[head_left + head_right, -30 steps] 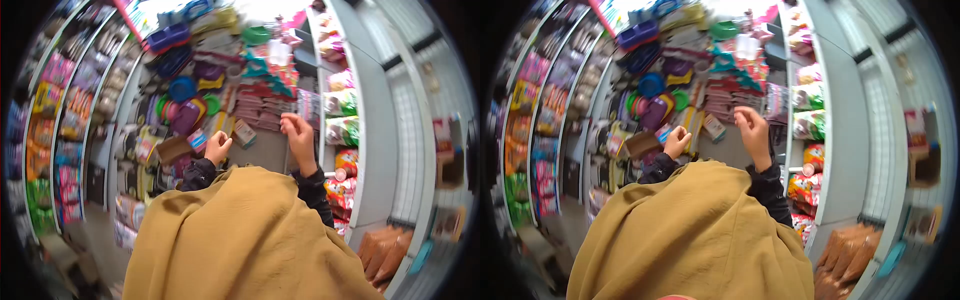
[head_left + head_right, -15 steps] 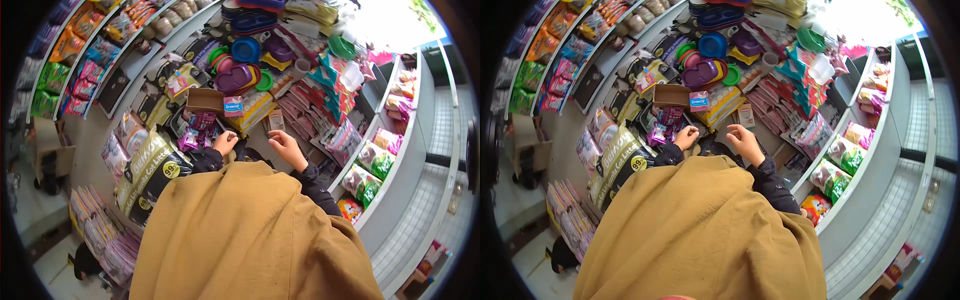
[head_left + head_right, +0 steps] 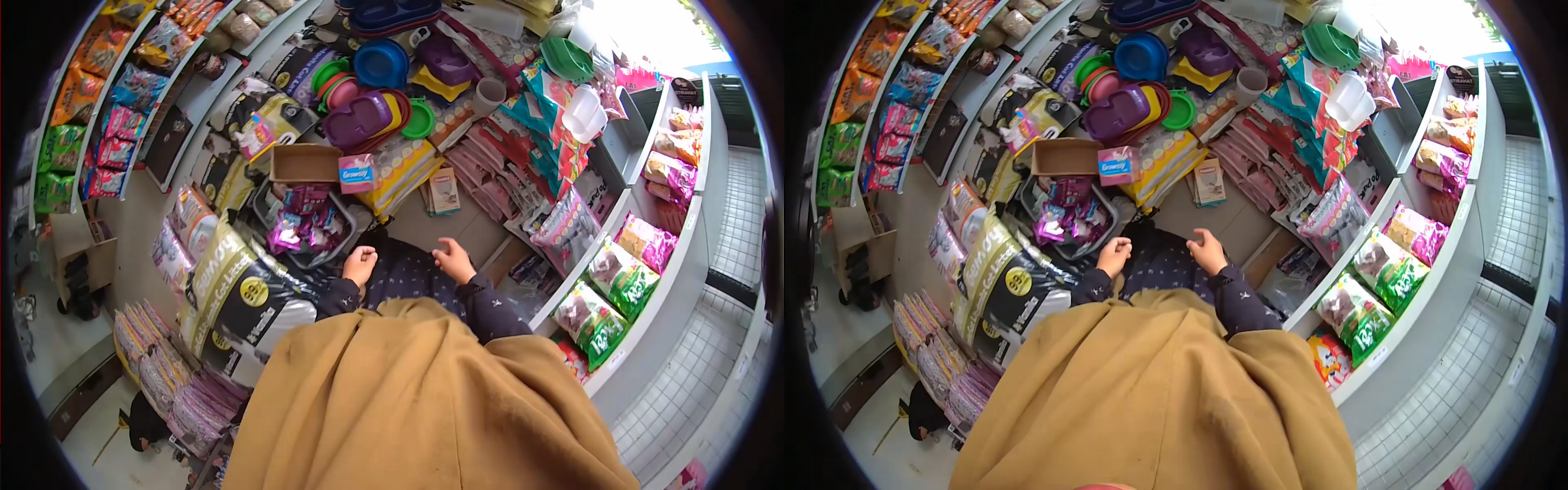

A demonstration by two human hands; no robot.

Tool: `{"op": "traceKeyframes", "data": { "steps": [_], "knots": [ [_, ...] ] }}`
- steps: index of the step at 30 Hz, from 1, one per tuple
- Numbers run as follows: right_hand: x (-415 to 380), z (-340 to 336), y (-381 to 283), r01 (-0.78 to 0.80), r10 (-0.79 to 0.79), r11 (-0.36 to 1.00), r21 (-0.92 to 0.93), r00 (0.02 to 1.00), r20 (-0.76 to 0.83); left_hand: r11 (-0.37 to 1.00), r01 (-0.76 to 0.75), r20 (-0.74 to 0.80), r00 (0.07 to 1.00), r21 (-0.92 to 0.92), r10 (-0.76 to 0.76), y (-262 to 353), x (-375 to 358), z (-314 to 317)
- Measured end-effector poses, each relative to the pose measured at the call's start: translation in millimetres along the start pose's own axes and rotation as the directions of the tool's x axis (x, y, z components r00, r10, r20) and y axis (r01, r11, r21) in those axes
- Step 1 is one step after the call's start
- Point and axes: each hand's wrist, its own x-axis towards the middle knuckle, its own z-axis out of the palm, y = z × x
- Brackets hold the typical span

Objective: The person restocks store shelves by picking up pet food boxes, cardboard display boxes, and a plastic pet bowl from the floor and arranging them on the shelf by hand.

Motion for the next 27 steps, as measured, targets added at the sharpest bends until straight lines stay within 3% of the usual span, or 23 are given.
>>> {"op": "traceKeyframes", "data": {
  "steps": [4, 7, 9, 10, 11, 15, 18, 20, 22, 23, 25, 26, 27],
  "knots": [
    [49.7, -10.2, 72.1, -0.197, 0.199, 0.980, 0.030, 0.970, -0.137, 0.991, 0.078, 0.138, 0.986, 0.105, -0.092, -18.0, 35.9, 36.7],
    [84.5, -16.8, 130.7, -0.141, 0.067, 0.964, -0.227, 0.950, -0.304, 0.982, 0.114, 0.223, 0.964, 0.150, -0.146, -35.7, 70.4, 68.6],
    [112.9, -21.3, 147.7, -0.153, 0.059, 0.956, -0.250, 0.935, -0.350, 0.973, 0.131, 0.279, 0.943, 0.190, -0.182, -51.8, 102.9, 92.0],
    [126.7, -25.6, 154.7, -0.149, 0.025, 0.946, -0.289, 0.920, -0.392, 0.983, 0.140, 0.315, 0.934, 0.118, -0.170, -62.1, 118.2, 104.8],
    [139.1, -30.2, 155.6, -0.138, 0.036, 0.960, -0.242, 0.922, -0.385, 0.988, 0.150, 0.349, 0.924, 0.047, -0.157, -74.2, 133.4, 117.0],
    [193.2, -44.2, 168.8, -0.087, 0.016, 0.982, -0.168, 0.924, -0.382, 0.952, 0.267, 0.395, 0.866, 0.153, -0.306, -90.5, 184.5, 164.7],
    [234.0, -45.9, 194.3, -0.096, 0.059, 0.992, -0.075, 0.917, -0.395, 0.934, 0.357, 0.294, 0.891, 0.021, -0.347, -109.8, 215.3, 198.1],
    [259.0, -43.5, 214.0, -0.106, 0.087, 0.994, -0.025, 0.917, -0.390, 0.927, 0.372, 0.271, 0.890, 0.037, -0.368, -120.6, 234.2, 214.7],
    [285.7, -39.9, 233.2, 0.055, -0.132, 0.980, -0.190, 0.897, -0.422, 0.925, 0.377, 0.217, 0.900, 0.042, -0.377, -131.9, 255.7, 230.2],
    [298.2, -36.9, 239.9, 0.045, -0.118, 0.983, -0.179, 0.901, -0.418, 0.920, 0.388, 0.215, 0.895, 0.054, -0.390, -142.9, 267.5, 238.4],
    [323.0, -31.3, 250.9, 0.116, -0.251, 0.940, -0.321, 0.874, -0.416, 0.967, 0.247, 0.064, 0.966, 0.068, -0.251, -163.3, 289.6, 254.2],
    [334.8, -29.7, 256.5, 0.112, -0.241, 0.943, -0.313, 0.879, -0.412, 0.964, 0.257, 0.060, 0.963, 0.076, -0.261, -167.4, 298.1, 259.2],
    [344.8, -29.5, 257.4, 0.159, -0.275, 0.939, -0.304, 0.879, -0.388, 0.945, 0.324, 0.139, 0.938, -0.035, -0.317, -161.3, 305.2, 262.8]
  ]
}}
